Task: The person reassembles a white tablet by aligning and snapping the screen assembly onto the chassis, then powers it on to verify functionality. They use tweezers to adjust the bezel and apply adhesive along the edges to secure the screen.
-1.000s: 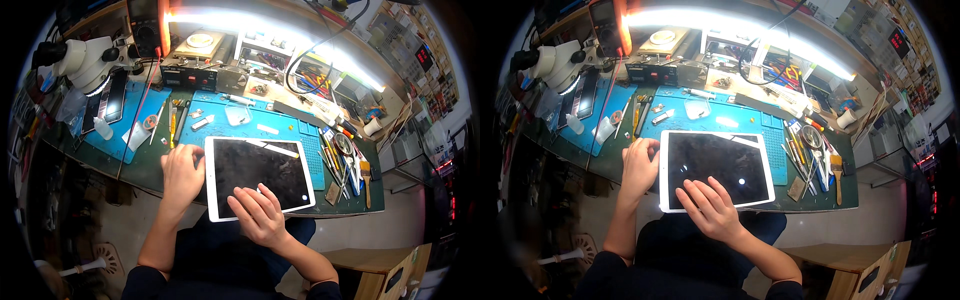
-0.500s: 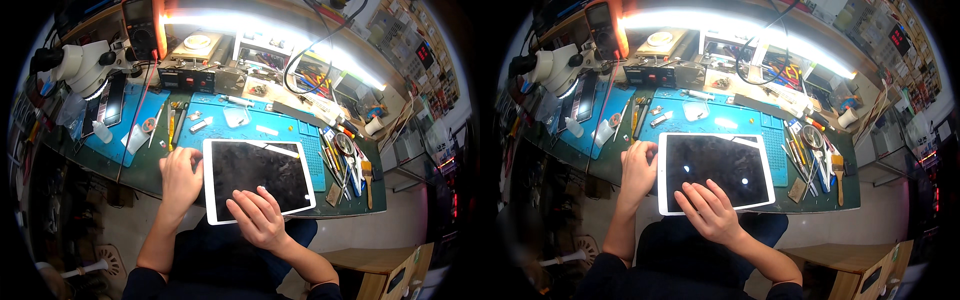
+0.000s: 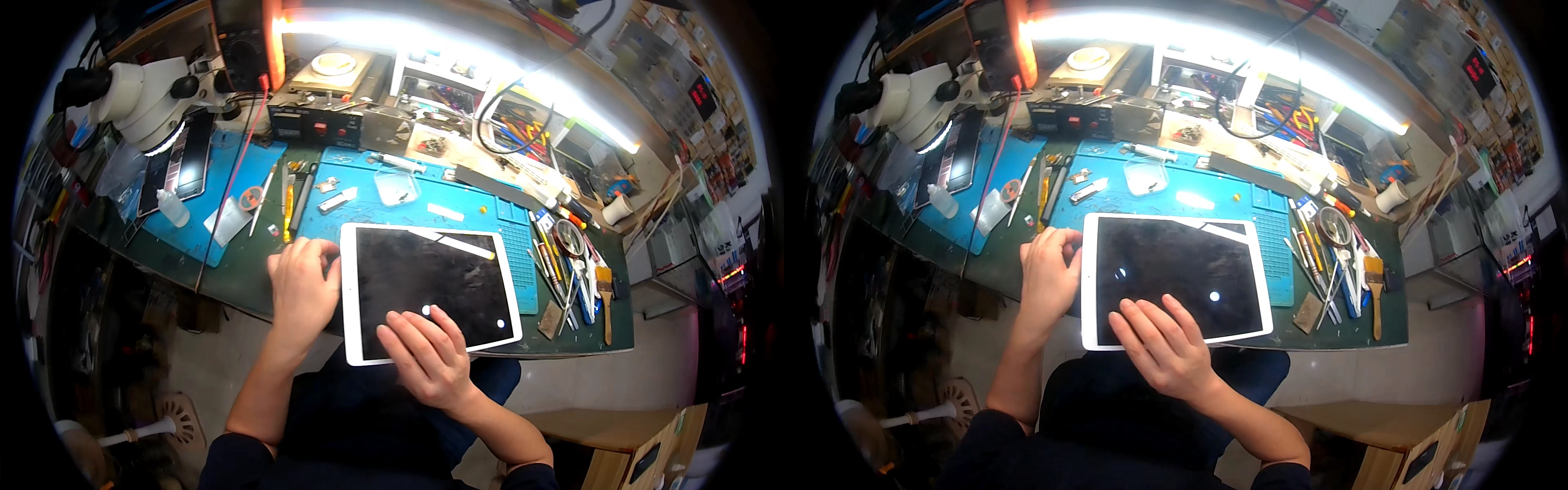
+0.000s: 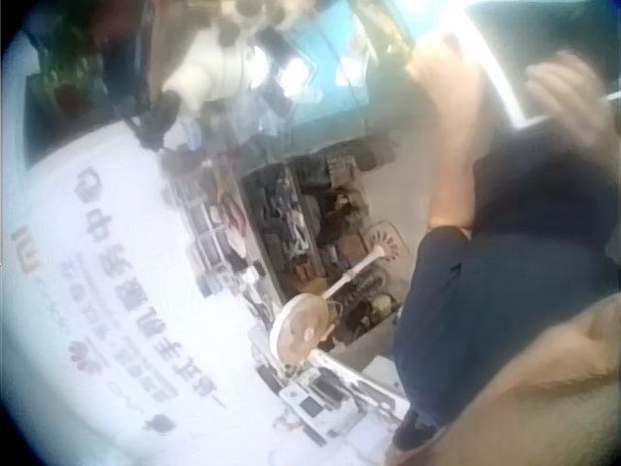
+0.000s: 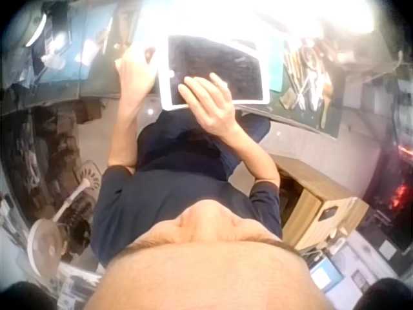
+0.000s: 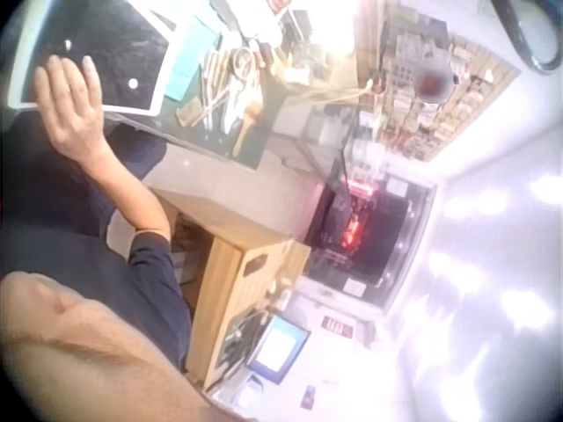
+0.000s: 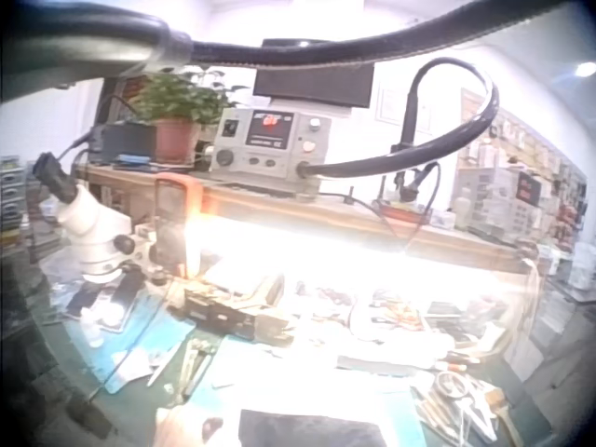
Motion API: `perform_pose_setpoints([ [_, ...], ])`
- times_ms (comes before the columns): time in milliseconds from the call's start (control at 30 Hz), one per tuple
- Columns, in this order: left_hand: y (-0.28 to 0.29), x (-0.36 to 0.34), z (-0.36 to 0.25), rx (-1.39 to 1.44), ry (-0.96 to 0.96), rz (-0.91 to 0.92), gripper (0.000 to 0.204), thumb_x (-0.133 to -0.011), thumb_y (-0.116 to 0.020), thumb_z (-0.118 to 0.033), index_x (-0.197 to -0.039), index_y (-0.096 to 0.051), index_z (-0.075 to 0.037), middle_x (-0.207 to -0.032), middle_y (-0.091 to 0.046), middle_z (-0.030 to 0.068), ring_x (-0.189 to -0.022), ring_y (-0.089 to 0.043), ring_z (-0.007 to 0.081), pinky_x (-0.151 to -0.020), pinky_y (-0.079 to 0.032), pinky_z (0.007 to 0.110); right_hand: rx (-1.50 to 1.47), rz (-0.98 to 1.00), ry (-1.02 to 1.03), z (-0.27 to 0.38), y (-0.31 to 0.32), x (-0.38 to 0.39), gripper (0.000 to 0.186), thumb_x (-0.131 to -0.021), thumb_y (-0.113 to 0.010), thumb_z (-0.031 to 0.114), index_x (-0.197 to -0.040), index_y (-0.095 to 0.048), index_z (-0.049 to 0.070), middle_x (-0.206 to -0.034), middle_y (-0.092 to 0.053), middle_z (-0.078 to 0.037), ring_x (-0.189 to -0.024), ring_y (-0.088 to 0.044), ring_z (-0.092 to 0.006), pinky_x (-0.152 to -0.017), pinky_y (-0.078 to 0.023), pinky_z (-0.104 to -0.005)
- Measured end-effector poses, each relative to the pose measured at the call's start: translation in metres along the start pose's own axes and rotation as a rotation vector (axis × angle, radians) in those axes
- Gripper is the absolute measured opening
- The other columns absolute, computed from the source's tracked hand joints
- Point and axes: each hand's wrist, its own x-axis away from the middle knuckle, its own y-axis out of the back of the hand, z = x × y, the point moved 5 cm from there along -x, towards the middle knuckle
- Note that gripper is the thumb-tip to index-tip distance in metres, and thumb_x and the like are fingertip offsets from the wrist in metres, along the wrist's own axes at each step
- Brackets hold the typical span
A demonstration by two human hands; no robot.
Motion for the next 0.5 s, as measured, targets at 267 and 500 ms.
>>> perform_pose_setpoints([
  [267, 0.011, -0.001, 0.004, 0.083, -0.116, 0.02, 0.01, -0.091, -0.067, -0.008, -0.101, -0.071, -0.006, -0.097, -0.066, 0.0093, -0.097, -0.064, 0.0302, -0.086, -0.044, 0.041, 0.074, -0.008, -0.007, 0.003, -0.001, 0.001, 0.025, -0.092, -0.068, 0.008, -0.116, -0.075, 0.008, -0.119, -0.073, -0.009, -0.11, -0.069, -0.0217, -0.107, -0.048, -0.044],
  [500, 0.024, -0.038, 0.026, -0.094, -0.783, 0.167, 0.019, -0.086, -0.065, -0.008, -0.103, -0.071, -0.006, -0.104, -0.069, 0.0043, -0.097, -0.069, 0.0224, -0.079, -0.058, 0.033, 0.037, -0.018, 0.048, 0.006, -0.007, 0.005, 0.028, -0.093, -0.058, -0.001, -0.119, -0.068, 0.001, -0.117, -0.072, -0.016, -0.108, -0.07, -0.0308, -0.108, -0.047, -0.0543],
])
